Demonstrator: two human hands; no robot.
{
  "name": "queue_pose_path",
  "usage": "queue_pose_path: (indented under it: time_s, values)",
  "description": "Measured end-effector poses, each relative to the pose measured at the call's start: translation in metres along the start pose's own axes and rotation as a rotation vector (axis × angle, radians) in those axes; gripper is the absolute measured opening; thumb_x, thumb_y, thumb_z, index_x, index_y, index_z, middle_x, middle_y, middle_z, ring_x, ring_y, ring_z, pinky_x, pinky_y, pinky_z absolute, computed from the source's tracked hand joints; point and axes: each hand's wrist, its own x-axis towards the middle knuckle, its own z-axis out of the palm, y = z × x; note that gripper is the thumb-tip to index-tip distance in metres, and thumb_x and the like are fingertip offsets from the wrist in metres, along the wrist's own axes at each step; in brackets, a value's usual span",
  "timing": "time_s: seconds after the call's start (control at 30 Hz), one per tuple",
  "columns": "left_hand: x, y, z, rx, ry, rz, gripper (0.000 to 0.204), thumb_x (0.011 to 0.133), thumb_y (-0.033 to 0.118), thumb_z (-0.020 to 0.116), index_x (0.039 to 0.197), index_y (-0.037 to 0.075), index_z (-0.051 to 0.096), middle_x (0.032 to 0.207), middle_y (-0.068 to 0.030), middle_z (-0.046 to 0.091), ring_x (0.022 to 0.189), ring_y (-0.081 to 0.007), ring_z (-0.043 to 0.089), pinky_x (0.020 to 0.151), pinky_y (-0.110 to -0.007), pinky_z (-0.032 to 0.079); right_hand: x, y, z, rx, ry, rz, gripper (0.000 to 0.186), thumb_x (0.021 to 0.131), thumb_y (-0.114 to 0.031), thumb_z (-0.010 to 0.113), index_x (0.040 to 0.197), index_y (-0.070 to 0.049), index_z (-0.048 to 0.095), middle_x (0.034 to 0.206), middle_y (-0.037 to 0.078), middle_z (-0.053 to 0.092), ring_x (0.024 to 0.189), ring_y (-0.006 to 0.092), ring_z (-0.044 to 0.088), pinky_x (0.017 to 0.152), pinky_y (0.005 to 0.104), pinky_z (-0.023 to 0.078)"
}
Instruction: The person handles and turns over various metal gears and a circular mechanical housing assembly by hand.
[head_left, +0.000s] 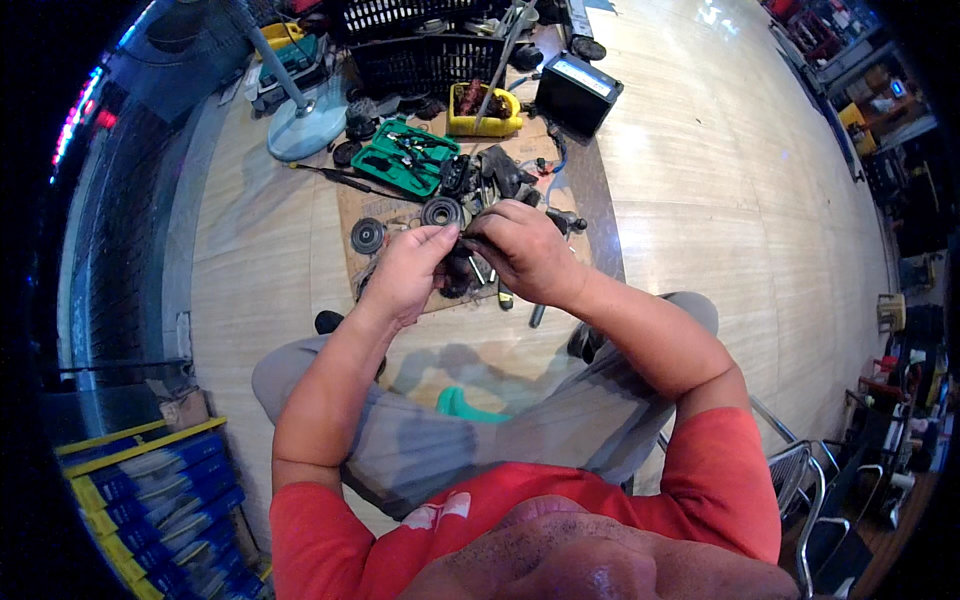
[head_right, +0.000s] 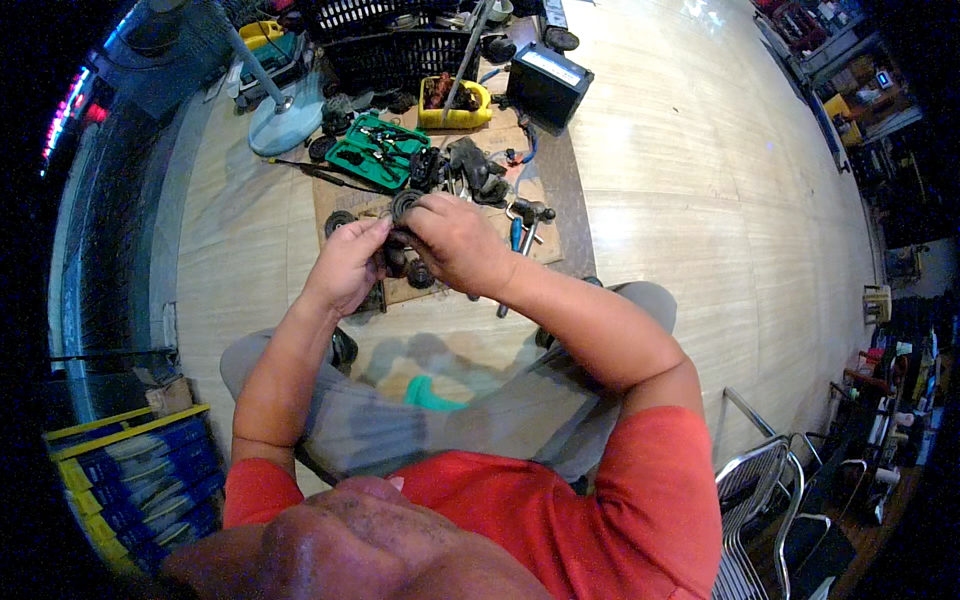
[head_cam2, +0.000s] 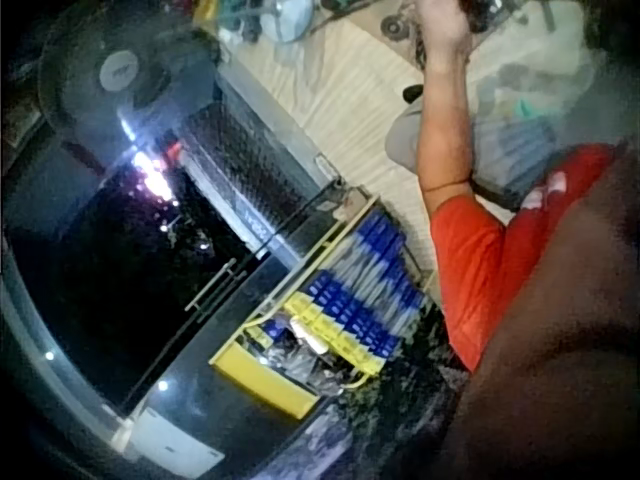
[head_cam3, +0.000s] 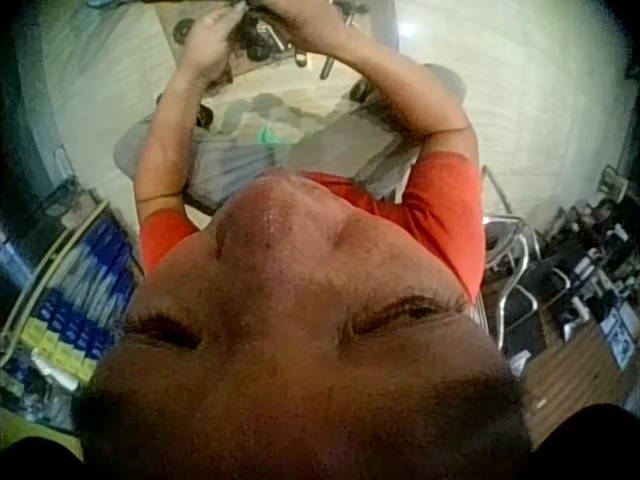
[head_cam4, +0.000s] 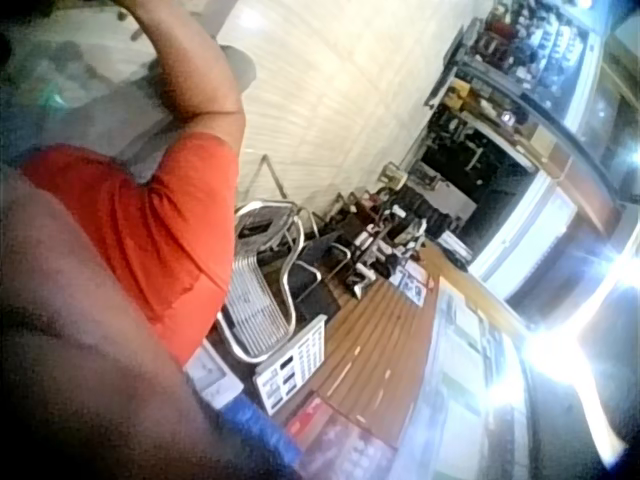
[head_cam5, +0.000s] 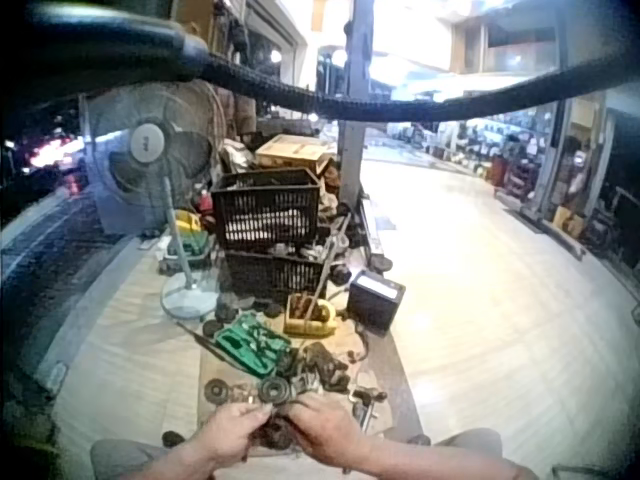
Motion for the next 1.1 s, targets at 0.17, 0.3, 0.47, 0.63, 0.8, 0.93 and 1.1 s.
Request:
queue_pose_path:
  time_s: [0.17,0.3,0.47,0.63,0.8,0.93,1.1]
  values:
    - [0.004,-0.003,-0.004,0.092,0.041,0.075,0.019,0.099,0.019,0.056,0.100,0.003,0.065,0.089,-0.0014,0.067,0.076,-0.0085,0.062,0.070,-0.024,0.050,0.002,-0.001,0.003,0.043,0.026,0.130,0.012,0.082,-0.006,0.070,0.091,-0.003,0.062,0.081,0.014,0.062,0.075,0.0349,0.061,0.064,0.0405,0.048]
    - [0.000,-0.002,-0.001,0.445,0.138,0.221,0.020,0.098,0.015,0.057,0.103,-0.002,0.066,0.092,-0.0028,0.068,0.079,-0.0083,0.061,0.073,-0.025,0.049,0.005,-0.005,0.002,0.160,0.012,0.330,0.010,0.083,-0.008,0.070,0.087,-0.001,0.063,0.079,0.016,0.063,0.071,0.0345,0.062,0.062,0.0385,0.049]
    - [-0.007,0.004,0.003,0.797,0.185,0.385,0.024,0.097,0.016,0.057,0.105,-0.005,0.066,0.093,-0.0034,0.068,0.080,-0.0081,0.059,0.074,-0.026,0.048,0.007,-0.006,0.000,0.249,-0.029,0.449,0.010,0.084,-0.008,0.069,0.088,0.000,0.063,0.079,0.016,0.063,0.072,0.0343,0.062,0.063,0.0377,0.049]
    - [0.000,-0.001,0.004,0.296,0.160,0.245,0.021,0.097,0.017,0.058,0.097,-0.002,0.067,0.080,0.0003,0.066,0.068,-0.0062,0.058,0.063,-0.023,0.047,0.005,-0.002,-0.003,0.038,0.008,0.105,0.012,0.083,-0.007,0.069,0.090,-0.002,0.061,0.082,0.016,0.062,0.076,0.0352,0.061,0.065,0.0403,0.048]
    - [0.002,0.000,-0.002,0.011,0.002,0.026,0.021,0.098,0.021,0.058,0.099,0.002,0.067,0.084,0.0009,0.067,0.072,-0.0047,0.059,0.066,-0.023,0.048,0.002,-0.003,-0.003,0.016,0.009,0.068,0.014,0.082,-0.008,0.069,0.091,-0.003,0.060,0.082,0.015,0.060,0.077,0.0361,0.060,0.066,0.0429,0.048]
    - [0.000,0.000,0.002,0.123,0.059,0.116,0.020,0.098,0.019,0.058,0.097,0.001,0.067,0.084,-0.0003,0.067,0.072,-0.0058,0.059,0.066,-0.023,0.048,0.002,-0.004,-0.002,0.055,0.037,0.145,0.011,0.082,-0.008,0.070,0.088,-0.003,0.062,0.078,0.014,0.062,0.072,0.0344,0.061,0.062,0.0401,0.048]
    - [-0.004,0.003,0.009,0.439,0.172,0.310,0.016,0.096,0.014,0.059,0.095,-0.001,0.066,0.080,-0.0003,0.066,0.070,-0.0070,0.058,0.064,-0.023,0.047,0.005,-0.008,-0.001,0.206,0.038,0.376,0.011,0.084,-0.010,0.070,0.087,-0.001,0.065,0.076,0.015,0.063,0.069,0.0305,0.063,0.061,0.0350,0.049]
